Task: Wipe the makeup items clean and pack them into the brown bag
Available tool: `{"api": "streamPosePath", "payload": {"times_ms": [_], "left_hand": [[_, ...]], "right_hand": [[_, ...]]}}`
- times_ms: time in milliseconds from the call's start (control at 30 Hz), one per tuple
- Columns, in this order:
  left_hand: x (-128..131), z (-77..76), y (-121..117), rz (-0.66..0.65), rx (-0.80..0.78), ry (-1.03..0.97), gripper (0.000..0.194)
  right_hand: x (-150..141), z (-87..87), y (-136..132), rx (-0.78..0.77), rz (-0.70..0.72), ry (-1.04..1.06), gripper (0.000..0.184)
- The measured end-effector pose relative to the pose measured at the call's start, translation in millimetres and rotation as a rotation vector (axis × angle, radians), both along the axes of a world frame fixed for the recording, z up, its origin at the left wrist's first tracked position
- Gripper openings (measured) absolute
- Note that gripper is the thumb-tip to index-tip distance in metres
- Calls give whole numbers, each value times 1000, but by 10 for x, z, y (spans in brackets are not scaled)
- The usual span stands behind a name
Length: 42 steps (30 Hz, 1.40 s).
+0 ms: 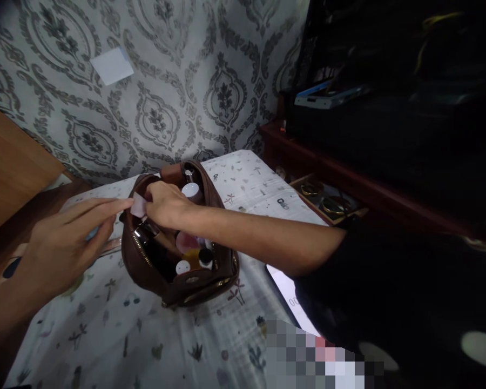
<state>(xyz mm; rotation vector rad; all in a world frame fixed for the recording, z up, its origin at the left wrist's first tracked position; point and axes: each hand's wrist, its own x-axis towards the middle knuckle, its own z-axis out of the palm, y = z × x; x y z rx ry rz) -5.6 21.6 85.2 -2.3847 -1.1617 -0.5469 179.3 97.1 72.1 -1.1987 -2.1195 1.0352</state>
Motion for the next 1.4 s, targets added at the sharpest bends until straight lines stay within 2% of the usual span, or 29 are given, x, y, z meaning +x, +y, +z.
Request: {"api": "streamPosePath", "payload": {"times_ms": [267,467,600,767,933,1000,1100,1233,1400], "left_hand": [[5,25,-78,12,29,41,37],[-15,-15,-133,24,4,33,35],[-9,-57,-144,34,-4,17,33],[-7,-65,-146,24,-19,-41,34],[26,-65,-127,23,-24,-76,34],[48,-69,-108,18,-36,-73,36],[72,-81,-78,8,-43,-45,36],[80,-103,-55,6,-31,-23,35],[69,-113,-50,-8,-36,-22,36]], "right_hand": [[112,92,-58,133,33,-178,18],[209,122,-149,94,-3,-74,27],[210,58,-180,4,35,-46,20],[191,-5,-198,101,72,-86,20],[208,57,-243,109,123,-209,18],[202,82,-224,115,135,-195,16],[161,128,-147,203,168,-197,12],[89,196,-48,207,267,-403,33],[76,173,18,269,332,-408,33]]}}
